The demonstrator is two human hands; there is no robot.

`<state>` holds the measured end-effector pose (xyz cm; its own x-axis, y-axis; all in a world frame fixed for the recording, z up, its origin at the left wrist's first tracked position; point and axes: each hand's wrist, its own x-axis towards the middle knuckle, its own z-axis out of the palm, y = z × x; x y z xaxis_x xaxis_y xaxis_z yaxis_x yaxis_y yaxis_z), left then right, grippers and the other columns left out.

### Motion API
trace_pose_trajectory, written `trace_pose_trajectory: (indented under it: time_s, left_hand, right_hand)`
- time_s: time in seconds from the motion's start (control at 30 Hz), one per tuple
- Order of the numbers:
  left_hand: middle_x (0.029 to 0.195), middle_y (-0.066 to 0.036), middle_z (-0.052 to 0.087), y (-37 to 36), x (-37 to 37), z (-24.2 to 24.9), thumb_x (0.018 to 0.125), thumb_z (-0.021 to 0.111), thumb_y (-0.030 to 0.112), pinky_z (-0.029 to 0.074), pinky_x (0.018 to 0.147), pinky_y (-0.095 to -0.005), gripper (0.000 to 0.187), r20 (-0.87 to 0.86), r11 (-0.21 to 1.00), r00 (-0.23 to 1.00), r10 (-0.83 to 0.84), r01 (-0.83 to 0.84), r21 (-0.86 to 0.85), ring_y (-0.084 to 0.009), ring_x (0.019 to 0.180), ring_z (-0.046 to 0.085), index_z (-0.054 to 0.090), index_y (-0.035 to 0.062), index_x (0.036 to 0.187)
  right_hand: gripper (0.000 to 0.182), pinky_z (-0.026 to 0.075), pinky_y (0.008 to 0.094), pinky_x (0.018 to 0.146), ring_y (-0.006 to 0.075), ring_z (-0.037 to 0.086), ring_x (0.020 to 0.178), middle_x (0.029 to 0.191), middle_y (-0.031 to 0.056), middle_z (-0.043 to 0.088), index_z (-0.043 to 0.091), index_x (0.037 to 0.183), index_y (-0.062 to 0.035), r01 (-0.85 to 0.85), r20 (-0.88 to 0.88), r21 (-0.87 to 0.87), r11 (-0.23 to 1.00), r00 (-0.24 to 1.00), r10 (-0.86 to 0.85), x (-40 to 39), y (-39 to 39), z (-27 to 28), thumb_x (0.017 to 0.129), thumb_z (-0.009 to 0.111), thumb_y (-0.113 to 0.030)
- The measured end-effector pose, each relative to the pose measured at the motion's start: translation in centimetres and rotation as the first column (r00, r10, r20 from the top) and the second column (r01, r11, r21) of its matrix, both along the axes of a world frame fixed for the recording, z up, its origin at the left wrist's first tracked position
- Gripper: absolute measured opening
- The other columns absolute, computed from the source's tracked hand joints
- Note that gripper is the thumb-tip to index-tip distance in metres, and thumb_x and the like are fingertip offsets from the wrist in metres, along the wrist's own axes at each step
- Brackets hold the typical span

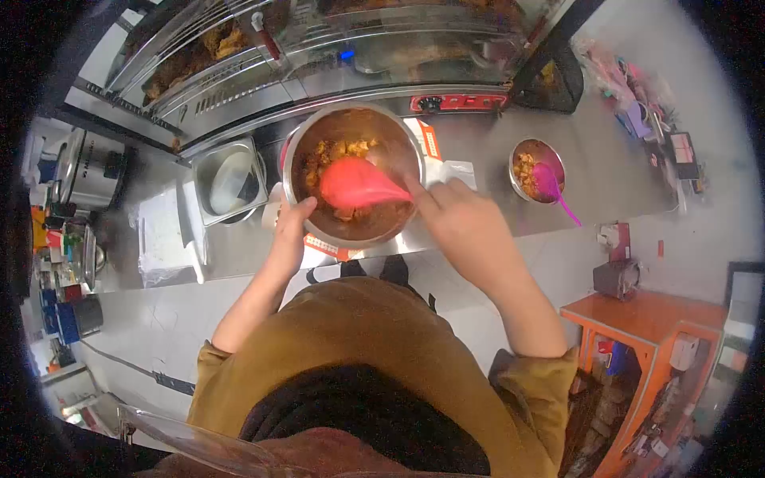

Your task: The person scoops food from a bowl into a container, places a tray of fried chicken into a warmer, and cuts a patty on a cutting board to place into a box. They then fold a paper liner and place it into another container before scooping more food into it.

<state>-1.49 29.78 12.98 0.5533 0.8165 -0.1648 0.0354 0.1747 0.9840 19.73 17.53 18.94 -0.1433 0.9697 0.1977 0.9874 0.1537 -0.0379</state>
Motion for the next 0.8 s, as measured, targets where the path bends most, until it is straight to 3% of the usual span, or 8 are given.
trace_pose_trajectory:
  time_s: [0.07,0.17,0.27,0.37,0.47,0.57,0.67,0.8]
  left_hand:
    - [0.124,-0.016,0.040,0.2,0.3,-1.6,0.085,0.045,0.022,0.026,0.101,-0.0321,0.058,-0.002,1.000,1.000,0.022,-0.022,0.005,-0.0239,0.118,0.037,0.022,-0.0007,0.134]
    - [0.126,-0.017,0.039,0.8,0.1,-3.3,0.085,0.045,0.021,0.025,0.101,-0.0316,0.058,0.032,0.999,0.999,0.028,-0.027,-0.043,-0.0244,0.118,0.036,0.022,-0.0006,0.134]
    - [0.125,-0.017,0.040,1.0,0.4,-4.2,0.085,0.044,0.020,0.026,0.101,-0.0314,0.058,-0.014,0.993,1.000,-0.015,0.016,0.121,-0.0252,0.118,0.038,0.022,-0.0004,0.135]
    - [0.125,-0.017,0.040,1.0,1.1,-4.7,0.086,0.044,0.020,0.027,0.102,-0.0319,0.058,0.000,0.993,1.000,0.004,-0.004,0.122,-0.0266,0.118,0.039,0.021,-0.0001,0.136]
    - [0.128,-0.018,0.038,1.0,1.8,-2.8,0.086,0.044,0.021,0.026,0.102,-0.0325,0.059,-0.005,0.977,0.997,0.079,-0.079,-0.196,-0.0280,0.119,0.038,0.020,0.0002,0.137]
    - [0.133,-0.020,0.035,1.8,2.2,-4.6,0.089,0.045,0.026,0.025,0.104,-0.0325,0.060,-0.006,1.000,1.000,-0.002,0.002,-0.027,-0.0278,0.122,0.036,0.019,0.0002,0.137]
    - [0.136,-0.021,0.032,1.8,3.1,-4.9,0.092,0.043,0.032,0.024,0.104,-0.0324,0.061,-0.233,0.959,0.972,-0.024,0.088,0.269,-0.0272,0.126,0.033,0.018,-0.0001,0.138]
    - [0.137,-0.022,0.032,1.2,3.2,-6.2,0.094,0.041,0.033,0.024,0.104,-0.0325,0.060,-0.082,0.979,0.995,-0.058,0.073,0.193,-0.0286,0.127,0.033,0.018,-0.0004,0.138]
  right_hand:
    - [0.045,0.048,0.0318,0.061,0.0207,0.057,0.078,0.081,0.0078,0.055,0.051,0.119,-0.0025,-0.011,0.178,0.001,1.000,0.984,0.010,0.0,1.2,-0.8,0.074,0.052,-0.010]
    - [0.043,0.048,0.0323,0.063,0.0197,0.057,0.080,0.084,0.0073,0.054,0.052,0.117,-0.0010,0.112,0.189,-0.008,0.994,0.976,-0.109,-0.2,1.9,0.1,0.075,0.052,-0.010]
    - [0.040,0.048,0.0337,0.061,0.0212,0.059,0.075,0.082,0.0077,0.056,0.052,0.115,-0.0001,0.163,0.235,0.012,0.987,0.959,-0.161,0.6,2.7,-1.9,0.078,0.051,-0.013]
    - [0.031,0.045,0.0372,0.052,0.0249,0.058,0.063,0.072,0.0087,0.055,0.058,0.110,-0.0079,0.207,0.110,-0.048,0.977,0.973,-0.201,0.8,2.6,-6.2,0.082,0.055,-0.021]
    - [0.023,0.043,0.0391,0.052,0.0291,0.058,0.058,0.064,0.0128,0.056,0.063,0.094,-0.0045,0.188,-0.231,-0.065,0.980,0.953,-0.198,1.1,1.2,-8.1,0.083,0.055,-0.023]
    - [0.024,0.042,0.0370,0.052,0.0256,0.056,0.055,0.059,0.0149,0.056,0.063,0.080,0.0006,0.250,-0.492,-0.225,0.942,0.805,-0.332,0.7,1.1,-9.4,0.085,0.053,-0.021]
    - [0.027,0.042,0.0382,0.055,0.0303,0.055,0.056,0.063,0.0189,0.057,0.061,0.077,-0.0004,0.203,-0.674,-0.396,0.896,0.598,-0.433,0.1,1.7,-11.2,0.086,0.050,-0.023]
    - [0.030,0.039,0.0332,0.053,0.0173,0.047,0.051,0.056,0.0146,0.051,0.060,0.080,0.0026,0.252,-0.857,-0.329,0.910,0.324,-0.400,-0.8,2.5,-14.1,0.088,0.052,-0.025]
